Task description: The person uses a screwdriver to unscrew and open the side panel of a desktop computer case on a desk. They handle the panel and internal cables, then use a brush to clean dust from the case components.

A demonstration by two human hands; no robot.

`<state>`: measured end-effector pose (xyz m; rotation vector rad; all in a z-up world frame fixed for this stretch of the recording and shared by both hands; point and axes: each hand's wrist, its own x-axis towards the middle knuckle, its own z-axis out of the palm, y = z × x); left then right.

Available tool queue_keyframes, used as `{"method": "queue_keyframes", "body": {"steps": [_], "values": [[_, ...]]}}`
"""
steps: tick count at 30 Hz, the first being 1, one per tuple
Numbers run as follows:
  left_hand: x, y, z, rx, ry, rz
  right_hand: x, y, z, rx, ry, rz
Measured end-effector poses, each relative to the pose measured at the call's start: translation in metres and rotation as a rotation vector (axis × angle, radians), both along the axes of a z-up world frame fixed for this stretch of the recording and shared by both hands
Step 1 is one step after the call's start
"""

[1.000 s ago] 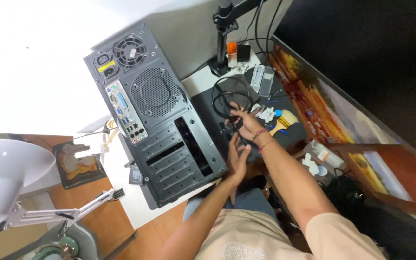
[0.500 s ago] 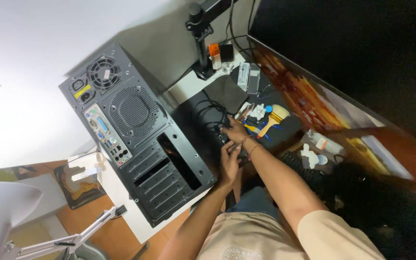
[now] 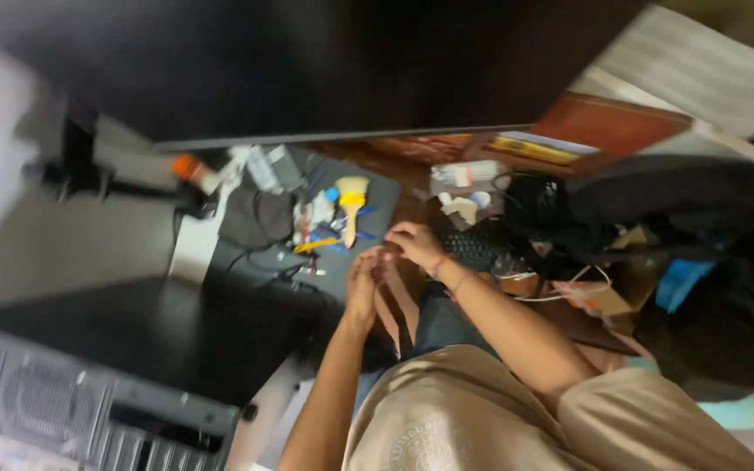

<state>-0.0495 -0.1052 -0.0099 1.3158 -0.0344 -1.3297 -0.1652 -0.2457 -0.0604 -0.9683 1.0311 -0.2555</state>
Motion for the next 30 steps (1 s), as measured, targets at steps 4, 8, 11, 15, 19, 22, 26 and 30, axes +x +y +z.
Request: {"method": "queue_keyframes", "body": {"steps": [4, 8, 11, 15, 19, 22, 26, 30], "values": [[-0.053, -0.063, 0.018, 0.051, -0.031, -0.251, -0.111, -0.036, -0.016, 0.032, 0.020, -0.226], [-0.118, -0.116, 0.010, 0.024, 0.001, -0.458, -0.199, -0.046, 0.026, -0.076, 0.173, -0.378], [-0.175, -0.152, -0.022, 0.031, -0.039, -0.610, -0.251, -0.046, 0.037, -0.049, 0.225, -0.501], [-0.257, -0.180, -0.144, -0.180, 0.160, -0.750, -0.320, -0.027, -0.073, -0.127, -0.003, -0.640], [-0.311, -0.250, -0.108, -0.241, -0.458, -1.163, -0.357, -0.050, -0.074, 0.162, 0.022, -0.880], [-0.343, -0.283, -0.162, -0.390, -1.030, -1.248, -0.383, -0.053, -0.091, 0.098, 0.192, -0.882], [-0.364, -0.325, -0.213, -0.341, -1.529, -1.441, -0.411, -0.028, -0.141, 0.010, 0.080, -0.914], [-0.370, -0.342, -0.298, -0.499, -1.866, -1.193, -0.419, 0.007, -0.175, 0.063, -0.210, -1.037]]}}
